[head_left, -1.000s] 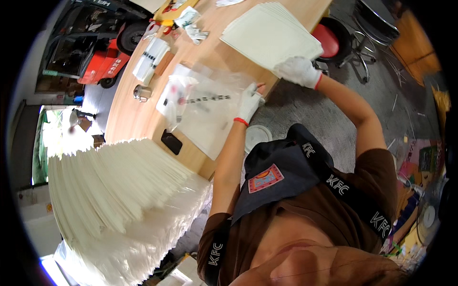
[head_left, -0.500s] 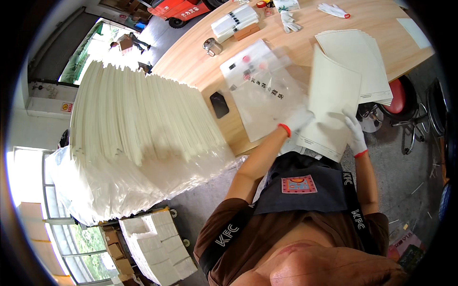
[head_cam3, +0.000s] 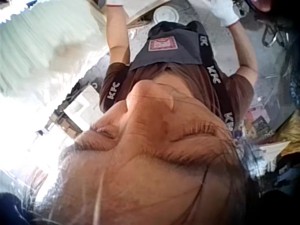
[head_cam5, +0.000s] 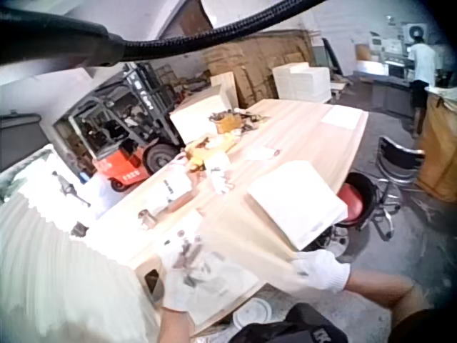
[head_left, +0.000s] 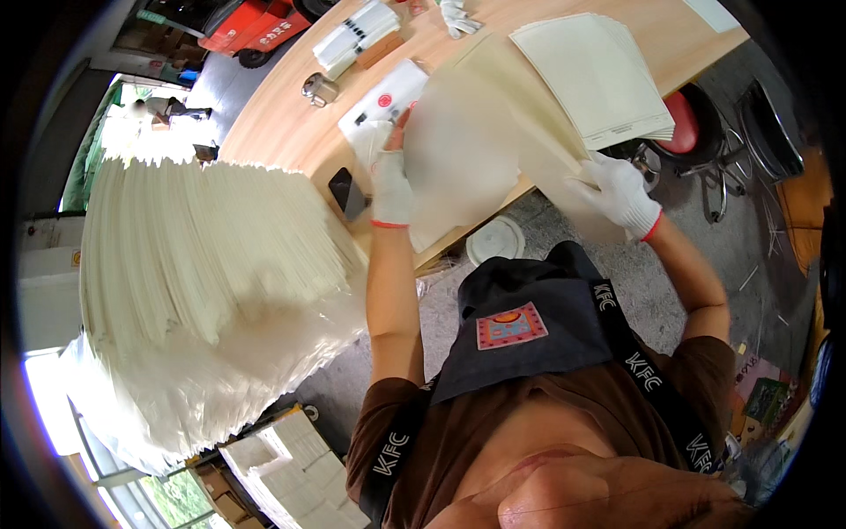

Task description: The person repeatedly picks up white rectangular sheets from a stack and places them into a clear plastic bag on the table. The person handles the sheets one at a time and continues filling the bag.

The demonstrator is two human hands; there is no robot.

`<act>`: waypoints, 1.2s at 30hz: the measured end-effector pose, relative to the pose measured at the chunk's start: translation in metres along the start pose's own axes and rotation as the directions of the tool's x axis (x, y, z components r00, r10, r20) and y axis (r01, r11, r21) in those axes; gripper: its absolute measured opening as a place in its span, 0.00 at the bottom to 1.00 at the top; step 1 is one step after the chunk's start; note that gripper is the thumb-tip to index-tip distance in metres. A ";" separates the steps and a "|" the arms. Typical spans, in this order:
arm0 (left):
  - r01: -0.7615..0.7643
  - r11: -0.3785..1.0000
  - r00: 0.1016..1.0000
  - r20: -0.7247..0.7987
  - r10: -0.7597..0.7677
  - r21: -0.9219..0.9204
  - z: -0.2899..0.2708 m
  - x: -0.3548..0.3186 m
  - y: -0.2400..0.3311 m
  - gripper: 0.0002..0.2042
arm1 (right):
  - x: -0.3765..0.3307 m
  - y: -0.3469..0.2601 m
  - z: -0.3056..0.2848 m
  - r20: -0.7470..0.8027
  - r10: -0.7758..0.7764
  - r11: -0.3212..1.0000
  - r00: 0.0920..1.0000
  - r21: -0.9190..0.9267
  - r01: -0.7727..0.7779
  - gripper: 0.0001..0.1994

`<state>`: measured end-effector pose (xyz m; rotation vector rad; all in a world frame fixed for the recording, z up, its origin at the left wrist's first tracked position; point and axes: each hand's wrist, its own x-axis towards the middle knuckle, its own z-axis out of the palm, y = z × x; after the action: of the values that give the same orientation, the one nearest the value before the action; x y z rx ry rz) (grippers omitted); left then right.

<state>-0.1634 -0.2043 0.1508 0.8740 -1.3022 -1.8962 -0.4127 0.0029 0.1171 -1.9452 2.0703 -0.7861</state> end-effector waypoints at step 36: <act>-0.473 0.208 0.860 0.398 0.318 0.856 0.020 -0.108 -0.143 0.13 | 0.009 -0.006 0.126 0.157 0.383 0.862 0.910 -0.416 -0.291 0.13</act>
<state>-0.1417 -0.0656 0.0377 0.7606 -2.5252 -0.5899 -0.3477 -0.0363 0.0161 -1.6505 2.4499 -0.0682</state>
